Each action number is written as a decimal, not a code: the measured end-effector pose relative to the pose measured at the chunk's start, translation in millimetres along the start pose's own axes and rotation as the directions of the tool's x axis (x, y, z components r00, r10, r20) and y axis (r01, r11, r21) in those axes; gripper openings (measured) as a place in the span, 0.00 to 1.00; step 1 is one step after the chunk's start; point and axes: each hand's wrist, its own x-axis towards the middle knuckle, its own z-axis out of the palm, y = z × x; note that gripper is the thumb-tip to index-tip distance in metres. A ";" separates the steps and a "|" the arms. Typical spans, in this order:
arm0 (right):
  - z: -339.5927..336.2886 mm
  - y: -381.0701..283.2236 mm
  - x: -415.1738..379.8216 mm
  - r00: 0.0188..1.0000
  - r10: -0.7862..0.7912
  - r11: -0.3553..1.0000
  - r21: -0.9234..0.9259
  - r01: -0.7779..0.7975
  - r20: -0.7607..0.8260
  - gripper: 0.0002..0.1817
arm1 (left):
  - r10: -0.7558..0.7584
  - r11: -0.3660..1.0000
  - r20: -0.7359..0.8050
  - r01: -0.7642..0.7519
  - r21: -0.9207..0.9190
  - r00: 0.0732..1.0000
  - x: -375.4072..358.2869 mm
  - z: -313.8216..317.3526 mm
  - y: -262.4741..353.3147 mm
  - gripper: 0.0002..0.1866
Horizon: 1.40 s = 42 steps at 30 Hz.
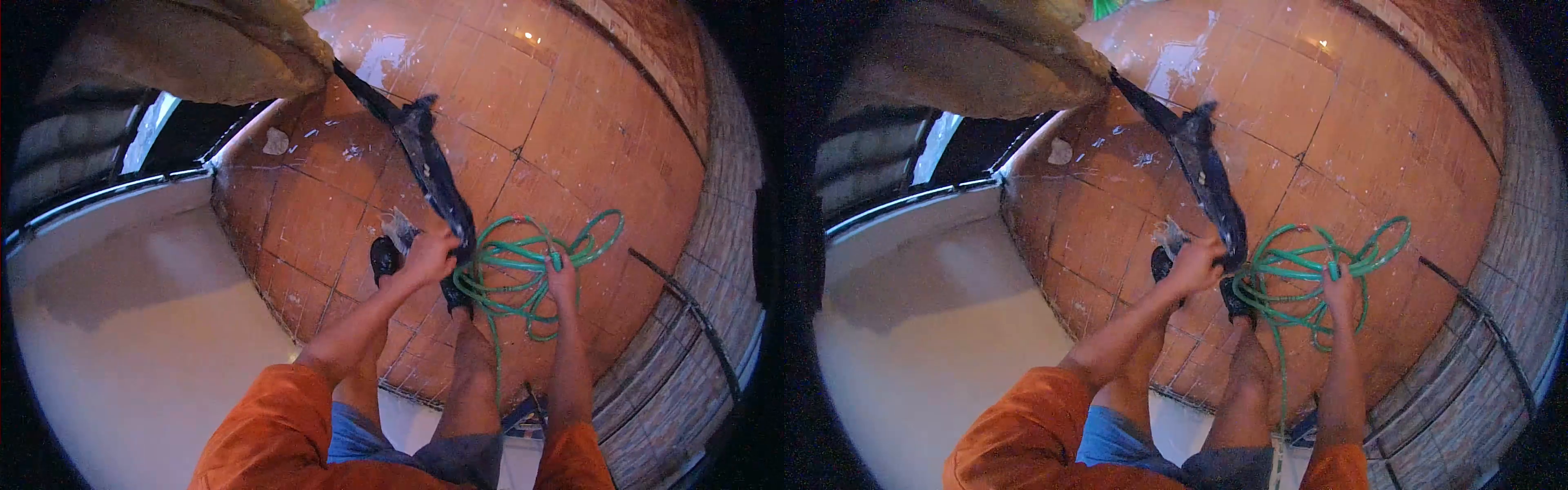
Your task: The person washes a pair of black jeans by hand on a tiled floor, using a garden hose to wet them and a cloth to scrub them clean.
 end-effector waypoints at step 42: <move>280.2 -74.2 1.0 0.392 -0.641 0.190 -0.359 0.914 0.660 0.32 | -0.676 0.686 -0.437 0.723 -0.081 0.593 -493.7 229.8 -50.3 0.15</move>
